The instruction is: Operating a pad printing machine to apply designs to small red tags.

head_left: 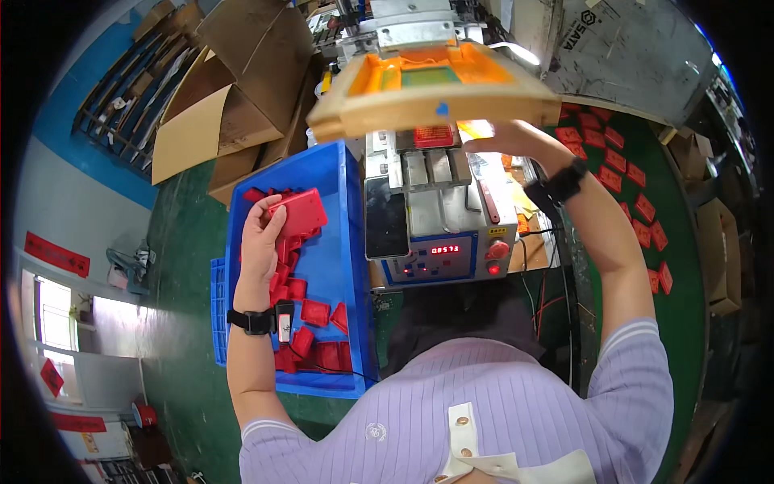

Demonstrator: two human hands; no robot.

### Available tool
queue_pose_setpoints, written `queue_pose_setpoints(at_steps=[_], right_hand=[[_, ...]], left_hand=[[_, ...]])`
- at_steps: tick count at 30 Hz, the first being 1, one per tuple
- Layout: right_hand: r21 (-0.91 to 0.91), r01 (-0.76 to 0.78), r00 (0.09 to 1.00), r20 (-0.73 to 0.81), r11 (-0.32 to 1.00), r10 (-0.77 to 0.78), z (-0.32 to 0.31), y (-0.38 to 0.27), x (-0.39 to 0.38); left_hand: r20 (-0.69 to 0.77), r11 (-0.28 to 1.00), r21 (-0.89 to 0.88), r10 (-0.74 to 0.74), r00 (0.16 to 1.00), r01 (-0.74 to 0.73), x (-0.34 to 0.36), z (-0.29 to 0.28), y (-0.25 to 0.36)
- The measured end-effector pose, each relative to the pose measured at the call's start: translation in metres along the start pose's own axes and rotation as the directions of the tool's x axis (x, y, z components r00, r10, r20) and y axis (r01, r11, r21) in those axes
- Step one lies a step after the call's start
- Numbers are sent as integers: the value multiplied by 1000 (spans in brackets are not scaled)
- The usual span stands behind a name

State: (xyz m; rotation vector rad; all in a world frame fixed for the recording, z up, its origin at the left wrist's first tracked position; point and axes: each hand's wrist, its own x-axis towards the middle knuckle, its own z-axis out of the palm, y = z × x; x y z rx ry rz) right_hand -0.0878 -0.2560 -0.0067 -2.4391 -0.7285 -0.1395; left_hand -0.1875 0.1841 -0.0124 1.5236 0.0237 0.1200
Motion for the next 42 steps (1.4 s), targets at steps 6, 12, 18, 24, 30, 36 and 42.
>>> queue_pose_setpoints(at_steps=[6, 12, 18, 24, 30, 36, 42], right_hand=[[391, 101, 965, 184, 915, -186, 25, -11, 55], [285, 194, 961, -249, 939, -123, 6, -25, 4], [99, -209, 907, -352, 973, 231, -5, 9, -159], [-108, -872, 464, -491, 477, 737, -3, 85, -295], [-183, -983, 75, -426, -5, 901, -10, 134, -317], [-276, -955, 248, -558, 105, 792, -9, 156, -318], [-128, -581, 651, -666, 804, 364, 18, 132, -300]], left_hand=[[201, 974, -211, -39, 979, 82, 10, 55, 19], [392, 975, -182, -45, 919, 126, 10, 72, 18], [347, 962, -229, -61, 936, 148, 3, 51, 17], [257, 977, -188, -47, 965, 97, 1, 65, 28], [337, 985, -152, -29, 941, 84, 20, 78, 18], [424, 998, 16, -60, 904, 58, 23, 124, 35], [461, 995, 87, -86, 883, 52, 65, 165, 37]])
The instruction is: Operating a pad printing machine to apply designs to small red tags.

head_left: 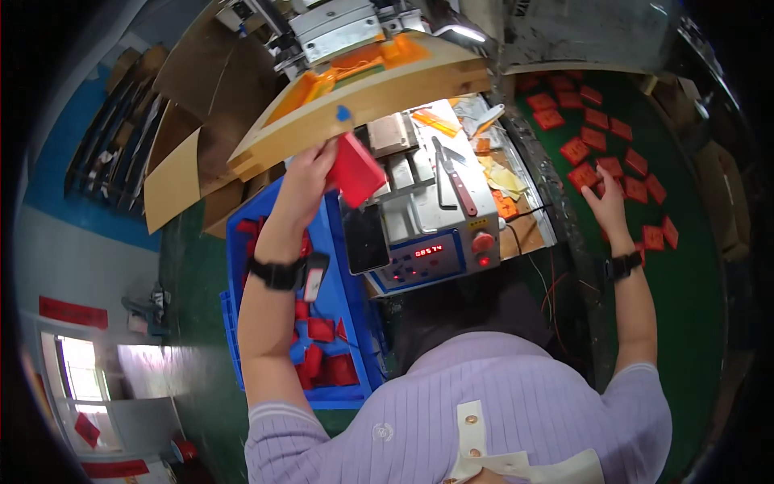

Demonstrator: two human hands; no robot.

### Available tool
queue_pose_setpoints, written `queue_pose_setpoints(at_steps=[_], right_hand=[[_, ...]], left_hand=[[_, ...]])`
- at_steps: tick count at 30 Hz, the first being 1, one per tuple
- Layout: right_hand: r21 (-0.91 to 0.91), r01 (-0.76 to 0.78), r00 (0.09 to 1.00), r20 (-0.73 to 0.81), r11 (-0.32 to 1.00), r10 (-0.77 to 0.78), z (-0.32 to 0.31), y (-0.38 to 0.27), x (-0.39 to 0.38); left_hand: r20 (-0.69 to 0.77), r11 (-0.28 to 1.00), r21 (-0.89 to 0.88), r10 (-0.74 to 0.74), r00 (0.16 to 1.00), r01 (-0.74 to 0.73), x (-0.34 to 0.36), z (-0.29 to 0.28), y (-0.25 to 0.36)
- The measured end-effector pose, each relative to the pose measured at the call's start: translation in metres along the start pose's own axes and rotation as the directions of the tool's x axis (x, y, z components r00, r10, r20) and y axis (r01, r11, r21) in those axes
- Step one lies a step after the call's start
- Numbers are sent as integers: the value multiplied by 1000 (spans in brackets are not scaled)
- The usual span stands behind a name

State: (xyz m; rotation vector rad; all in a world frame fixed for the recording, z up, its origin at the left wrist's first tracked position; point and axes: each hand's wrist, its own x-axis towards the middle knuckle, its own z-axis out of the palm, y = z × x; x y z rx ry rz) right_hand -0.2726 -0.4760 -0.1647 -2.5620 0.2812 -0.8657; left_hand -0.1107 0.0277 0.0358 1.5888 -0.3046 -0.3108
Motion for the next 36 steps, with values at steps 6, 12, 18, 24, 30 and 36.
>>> queue_pose_setpoints(at_steps=[6, 12, 18, 24, 30, 36], right_hand=[[508, -421, 893, 377, 752, 246, 29, -42, -15], [483, -541, 820, 486, 688, 303, 46, -48, -23], [434, -689, 703, 593, 580, 392, 57, -47, -29], [452, -745, 657, 622, 490, 426, 67, -29, -34], [369, -770, 622, 614, 520, 485, 65, -22, -32], [391, -763, 635, 602, 515, 484, 72, -26, -28]], left_hand=[[195, 825, 440, 298, 934, -355, 81, 6, -20], [313, 451, 817, 176, 933, -359, 115, 9, -41], [516, 113, 849, 23, 856, -515, 59, 33, -25], [736, 785, 227, 249, 630, -576, -69, 32, -23], [19, 803, 592, 74, 997, -71, -95, -79, -67], [-273, 548, 816, 88, 958, 182, -69, -219, -173]])
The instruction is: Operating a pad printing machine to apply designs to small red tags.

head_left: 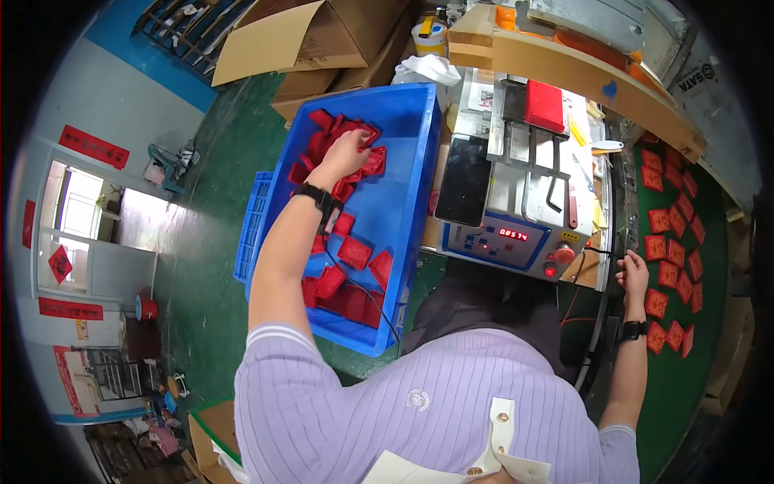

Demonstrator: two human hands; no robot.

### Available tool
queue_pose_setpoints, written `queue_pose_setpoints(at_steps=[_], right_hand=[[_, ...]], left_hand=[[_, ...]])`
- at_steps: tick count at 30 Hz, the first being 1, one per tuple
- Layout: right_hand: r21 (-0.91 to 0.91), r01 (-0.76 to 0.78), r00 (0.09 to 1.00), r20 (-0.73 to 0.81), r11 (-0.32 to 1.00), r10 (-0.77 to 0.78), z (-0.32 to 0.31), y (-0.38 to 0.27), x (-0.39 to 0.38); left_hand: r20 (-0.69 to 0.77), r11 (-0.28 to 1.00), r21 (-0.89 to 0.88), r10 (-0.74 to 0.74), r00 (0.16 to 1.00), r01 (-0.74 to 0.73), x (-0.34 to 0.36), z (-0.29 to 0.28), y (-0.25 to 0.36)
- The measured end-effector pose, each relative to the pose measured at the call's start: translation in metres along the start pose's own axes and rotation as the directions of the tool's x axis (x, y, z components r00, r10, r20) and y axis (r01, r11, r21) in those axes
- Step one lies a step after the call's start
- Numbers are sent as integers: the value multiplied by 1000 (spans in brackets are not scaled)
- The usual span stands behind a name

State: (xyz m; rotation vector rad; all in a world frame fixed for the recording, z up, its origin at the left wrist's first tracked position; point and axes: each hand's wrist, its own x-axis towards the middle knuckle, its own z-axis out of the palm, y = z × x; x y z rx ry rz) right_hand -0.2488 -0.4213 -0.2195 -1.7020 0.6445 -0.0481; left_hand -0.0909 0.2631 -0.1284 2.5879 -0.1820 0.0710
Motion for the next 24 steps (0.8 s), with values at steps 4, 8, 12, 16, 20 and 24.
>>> queue_pose_setpoints(at_steps=[4, 8, 12, 16, 20, 24], right_hand=[[0, -8, 1000, -16, 1000, 8, -1, 2, 2], [24, -20, 999, -34, 1000, 21, -2, 1, 1], [27, -43, 999, -17, 999, 43, 0, -2, 1], [6, -32, 999, -28, 999, 33, -2, 1, -1], [9, 28, 999, -20, 1000, -28, 1, 1, -2], [12, -50, 998, 30, 999, 50, 4, -17, -11]], left_hand=[[190, 892, 452, -68, 979, -26, 7, 44, -46], [114, 776, 587, -362, 925, 231, -9, 70, -43], [64, 772, 569, -386, 920, 284, -25, 79, -49], [156, 839, 535, -215, 964, 100, -54, 83, -26], [187, 884, 460, -6, 982, -83, -85, 81, -11], [21, 933, 253, 258, 966, -255, -100, 62, 23]])
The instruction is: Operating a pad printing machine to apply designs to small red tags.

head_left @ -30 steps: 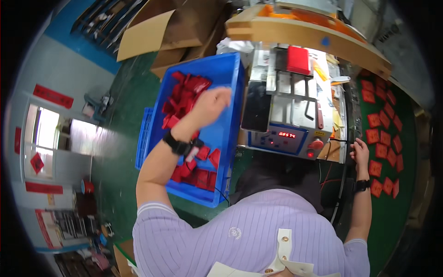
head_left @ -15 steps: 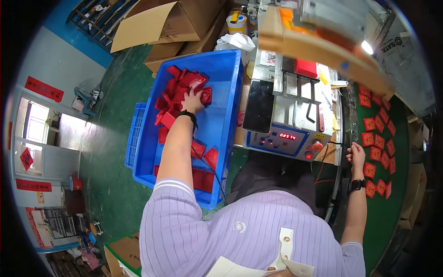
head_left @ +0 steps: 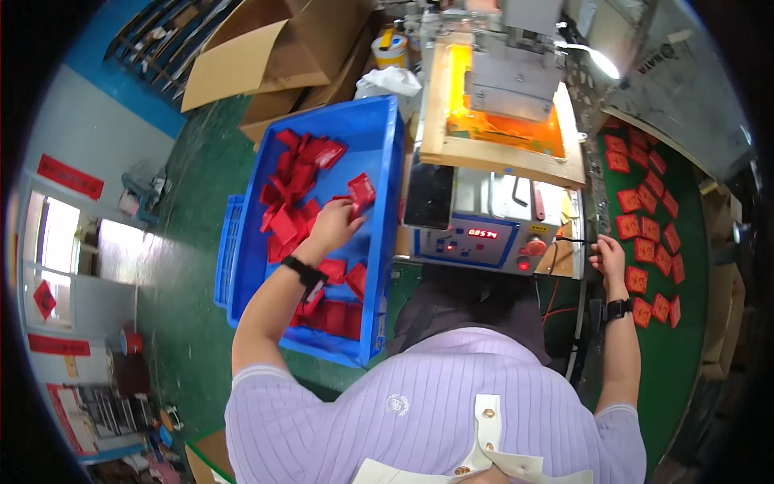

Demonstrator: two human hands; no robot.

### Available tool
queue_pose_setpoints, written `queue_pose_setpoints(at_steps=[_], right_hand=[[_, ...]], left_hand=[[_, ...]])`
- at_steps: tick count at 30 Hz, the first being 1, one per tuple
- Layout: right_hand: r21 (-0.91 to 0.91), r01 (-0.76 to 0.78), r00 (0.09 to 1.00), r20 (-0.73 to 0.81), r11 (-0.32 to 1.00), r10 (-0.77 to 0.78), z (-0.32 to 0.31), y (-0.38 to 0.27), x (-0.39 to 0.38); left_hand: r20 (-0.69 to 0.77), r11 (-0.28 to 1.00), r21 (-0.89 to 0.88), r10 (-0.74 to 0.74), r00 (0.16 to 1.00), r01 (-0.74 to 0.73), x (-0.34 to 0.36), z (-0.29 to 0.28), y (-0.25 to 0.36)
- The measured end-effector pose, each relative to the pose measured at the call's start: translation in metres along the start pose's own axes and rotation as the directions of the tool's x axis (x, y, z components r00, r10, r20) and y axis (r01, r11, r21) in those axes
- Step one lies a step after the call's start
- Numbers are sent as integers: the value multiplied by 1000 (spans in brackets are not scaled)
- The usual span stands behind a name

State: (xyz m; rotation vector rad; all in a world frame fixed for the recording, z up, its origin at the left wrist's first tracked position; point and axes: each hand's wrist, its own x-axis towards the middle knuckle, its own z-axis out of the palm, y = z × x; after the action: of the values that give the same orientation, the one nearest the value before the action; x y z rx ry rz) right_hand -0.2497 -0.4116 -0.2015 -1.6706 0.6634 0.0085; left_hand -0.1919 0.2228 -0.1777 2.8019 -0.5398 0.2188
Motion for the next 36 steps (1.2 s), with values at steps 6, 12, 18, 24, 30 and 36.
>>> queue_pose_setpoints(at_steps=[6, 12, 18, 24, 30, 36], right_hand=[[31, 180, 965, 188, 983, -182, 10, -58, 1], [-4, 531, 788, 369, 847, -492, 59, -163, -9], [-90, 876, 446, 528, 475, -723, 112, -221, -7], [-143, 910, 385, 640, 390, -665, 170, -255, -2], [-176, 957, 287, 687, 231, -667, 193, -278, -6], [-252, 909, 417, 508, 333, -753, 123, -259, -1]], left_hand=[[-23, 516, -841, -335, 942, 163, 16, -75, 44], [90, 318, -921, -386, 918, 224, 42, -125, 68], [105, 327, -927, -252, 962, 186, 70, -145, 107], [145, 323, -930, -117, 982, 176, 109, -155, 133], [138, 321, -939, 22, 990, 123, 172, -143, 159], [21, 521, -852, 134, 991, -53, 227, -121, 189]])
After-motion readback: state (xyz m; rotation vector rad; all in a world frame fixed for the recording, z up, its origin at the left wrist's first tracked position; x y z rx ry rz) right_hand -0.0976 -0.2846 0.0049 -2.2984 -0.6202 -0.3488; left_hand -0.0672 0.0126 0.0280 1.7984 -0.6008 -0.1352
